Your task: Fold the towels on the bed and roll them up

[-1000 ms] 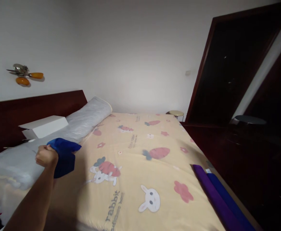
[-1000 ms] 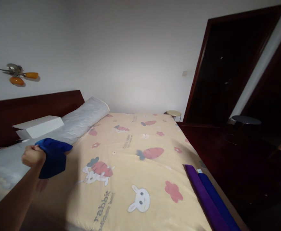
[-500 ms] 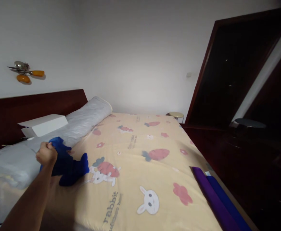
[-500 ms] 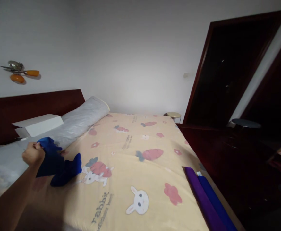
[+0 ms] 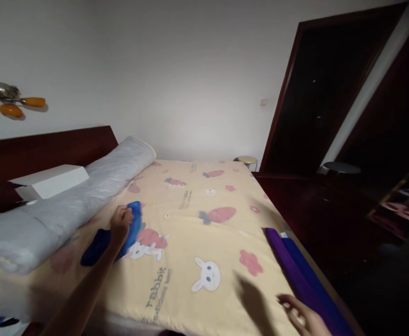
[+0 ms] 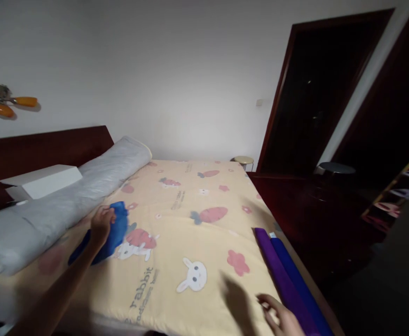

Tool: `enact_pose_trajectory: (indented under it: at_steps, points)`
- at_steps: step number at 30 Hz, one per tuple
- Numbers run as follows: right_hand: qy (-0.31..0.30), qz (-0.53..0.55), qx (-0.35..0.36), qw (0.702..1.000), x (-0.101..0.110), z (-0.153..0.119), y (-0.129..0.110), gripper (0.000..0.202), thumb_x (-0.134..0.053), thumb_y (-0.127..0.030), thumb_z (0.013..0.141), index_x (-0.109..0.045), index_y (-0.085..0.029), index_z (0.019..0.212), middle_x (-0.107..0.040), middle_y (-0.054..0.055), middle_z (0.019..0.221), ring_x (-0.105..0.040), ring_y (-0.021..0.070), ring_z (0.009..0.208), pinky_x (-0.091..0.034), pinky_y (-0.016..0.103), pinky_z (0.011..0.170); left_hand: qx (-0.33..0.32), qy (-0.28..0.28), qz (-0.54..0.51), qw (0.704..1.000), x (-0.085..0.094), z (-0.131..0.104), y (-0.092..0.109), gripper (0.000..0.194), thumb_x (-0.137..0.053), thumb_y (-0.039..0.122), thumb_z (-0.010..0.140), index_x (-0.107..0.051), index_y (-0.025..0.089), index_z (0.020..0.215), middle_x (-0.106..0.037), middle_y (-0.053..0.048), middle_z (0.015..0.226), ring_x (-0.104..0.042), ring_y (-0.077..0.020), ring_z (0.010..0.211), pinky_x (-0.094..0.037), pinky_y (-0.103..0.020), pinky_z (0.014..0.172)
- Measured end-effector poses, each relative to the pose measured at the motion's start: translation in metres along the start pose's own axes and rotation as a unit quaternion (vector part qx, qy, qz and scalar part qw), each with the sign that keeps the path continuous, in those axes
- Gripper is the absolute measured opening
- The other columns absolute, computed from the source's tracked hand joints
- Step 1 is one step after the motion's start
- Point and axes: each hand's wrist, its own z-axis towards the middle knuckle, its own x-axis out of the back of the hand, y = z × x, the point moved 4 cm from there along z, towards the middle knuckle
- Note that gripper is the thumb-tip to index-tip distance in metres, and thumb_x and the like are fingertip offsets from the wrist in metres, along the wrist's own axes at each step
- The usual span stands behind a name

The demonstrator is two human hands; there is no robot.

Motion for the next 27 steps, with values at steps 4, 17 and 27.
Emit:
enact_pose_trajectory:
  at_steps: [4, 17, 27]
  points:
    - [-0.087, -0.012, 0.136, 0.987, -0.021, 0.057, -0.113, 0.051, -0.047, -0.043, 0.089, -0.05, -0.031, 0.138, -0.055, 0.008, 0.141, -0.049, 0.0271, 0.131, -0.04, 0.047, 0.11, -0.022, -0.125, -0.131, 0.983, -0.071, -0.072, 0.055, 0.031, -0.046, 0.055, 0.082, -0.049, 0.024, 0.084, -0.051, 0.005, 0.061, -0.051, -0.0131, 0.055, -0.043, -0.025, 0.056]
    - [-0.03, 0.081, 0.148, 0.985, -0.013, 0.09, -0.161, 0.052, -0.052, -0.021, 0.079, -0.055, -0.025, 0.131, -0.066, 0.007, 0.114, -0.06, 0.0236, 0.102, -0.046, 0.04, 0.094, 0.055, -0.286, -0.348, 0.891, -0.131, -0.156, 0.1, 0.029, -0.065, 0.049, 0.078, -0.053, 0.024, 0.072, -0.049, 0.003, 0.069, -0.048, -0.0131, 0.066, -0.04, -0.025, 0.063]
    - [-0.028, 0.341, 0.059, 0.938, -0.012, 0.107, -0.207, 0.039, -0.067, -0.055, 0.073, -0.066, -0.018, 0.081, -0.06, -0.001, 0.063, -0.051, 0.0136, 0.058, -0.042, 0.026, 0.056, 0.047, -0.299, -0.375, 0.876, -0.179, -0.189, 0.13, 0.028, -0.06, 0.047, 0.083, -0.047, 0.025, 0.071, -0.044, 0.004, 0.066, -0.044, -0.0126, 0.06, -0.036, -0.026, 0.06]
